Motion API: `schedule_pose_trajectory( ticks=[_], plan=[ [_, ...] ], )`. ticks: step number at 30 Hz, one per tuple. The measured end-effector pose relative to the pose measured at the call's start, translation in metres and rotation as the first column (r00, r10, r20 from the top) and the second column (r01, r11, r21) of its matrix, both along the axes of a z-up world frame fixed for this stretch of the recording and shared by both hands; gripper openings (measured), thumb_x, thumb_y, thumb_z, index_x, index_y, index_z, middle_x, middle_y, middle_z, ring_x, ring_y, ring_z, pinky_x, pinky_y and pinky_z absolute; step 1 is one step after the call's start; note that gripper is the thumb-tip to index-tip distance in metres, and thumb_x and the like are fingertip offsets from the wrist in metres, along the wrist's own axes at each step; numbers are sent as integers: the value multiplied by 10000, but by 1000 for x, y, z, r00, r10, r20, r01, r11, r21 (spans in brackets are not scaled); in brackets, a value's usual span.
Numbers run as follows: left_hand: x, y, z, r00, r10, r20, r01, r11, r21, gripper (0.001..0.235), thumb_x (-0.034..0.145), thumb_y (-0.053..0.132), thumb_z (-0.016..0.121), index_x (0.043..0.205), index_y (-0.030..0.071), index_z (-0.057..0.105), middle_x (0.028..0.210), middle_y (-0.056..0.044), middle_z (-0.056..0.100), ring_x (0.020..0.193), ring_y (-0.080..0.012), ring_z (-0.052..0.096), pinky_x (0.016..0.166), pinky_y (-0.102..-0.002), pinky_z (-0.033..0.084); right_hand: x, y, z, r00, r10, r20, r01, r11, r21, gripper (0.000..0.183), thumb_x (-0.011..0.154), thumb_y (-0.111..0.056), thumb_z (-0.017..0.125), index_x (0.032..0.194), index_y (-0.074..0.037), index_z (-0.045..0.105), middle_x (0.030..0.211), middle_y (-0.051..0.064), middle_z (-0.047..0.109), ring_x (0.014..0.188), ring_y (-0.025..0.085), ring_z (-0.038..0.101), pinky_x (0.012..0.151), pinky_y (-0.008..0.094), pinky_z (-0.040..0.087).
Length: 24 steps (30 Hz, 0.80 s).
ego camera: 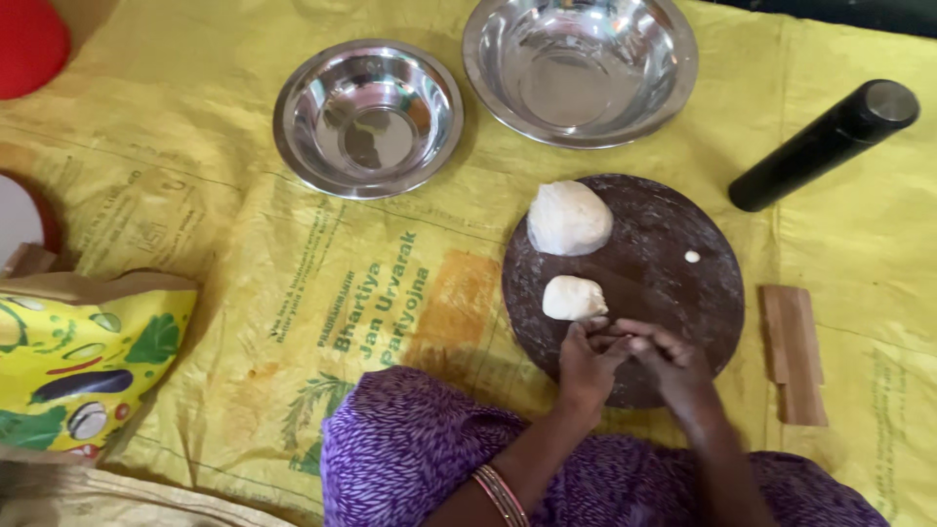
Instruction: The person sits on the floor and kneads a large lump of white dough on a wooden board. They repeatedly pinch off small pieces, roll them into balls between their palms, and place them on the board. Two metal bowls and a rolling pin are visible nearby.
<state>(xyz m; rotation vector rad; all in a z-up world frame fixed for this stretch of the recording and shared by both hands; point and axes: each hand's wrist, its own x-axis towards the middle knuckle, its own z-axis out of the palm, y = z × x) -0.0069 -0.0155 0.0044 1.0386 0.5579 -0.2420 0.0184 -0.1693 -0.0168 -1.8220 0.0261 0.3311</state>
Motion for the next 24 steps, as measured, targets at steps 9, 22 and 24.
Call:
schedule_pose_trajectory(
  ticks=[9,22,24],
  plan=[
    [2,11,-18,994,-78,-80,93,972,216,373,1011,104,453,1371,50,536,1176,-110,695,1001,-188,693,850,-337,571,9,14,-21,964,-140,225,159,985,-72,201,918,-69,751,1118,-46,758,1063,97,779,964,187,741,887,330,569],
    [10,23,37,513,-659,-550,350,-425,835,711,910,195,637,1505,-97,380,1604,-312,256,1472,-407,304,1095,-567,361,32,47,-58,842,89,532,116,933,-341,414,833,-150,794,1217,-25,705,1170,192,723,1011,315,728,902,380,574],
    [7,19,19,598,-661,-452,215,-411,886,646,938,217,583,1484,-82,412,1638,-265,240,1502,-370,282,1043,-560,400,29,48,-51,827,114,550,123,919,-374,405,855,-141,773,1239,-34,698,1206,201,710,1026,338,724,908,394,576]
  ],
)
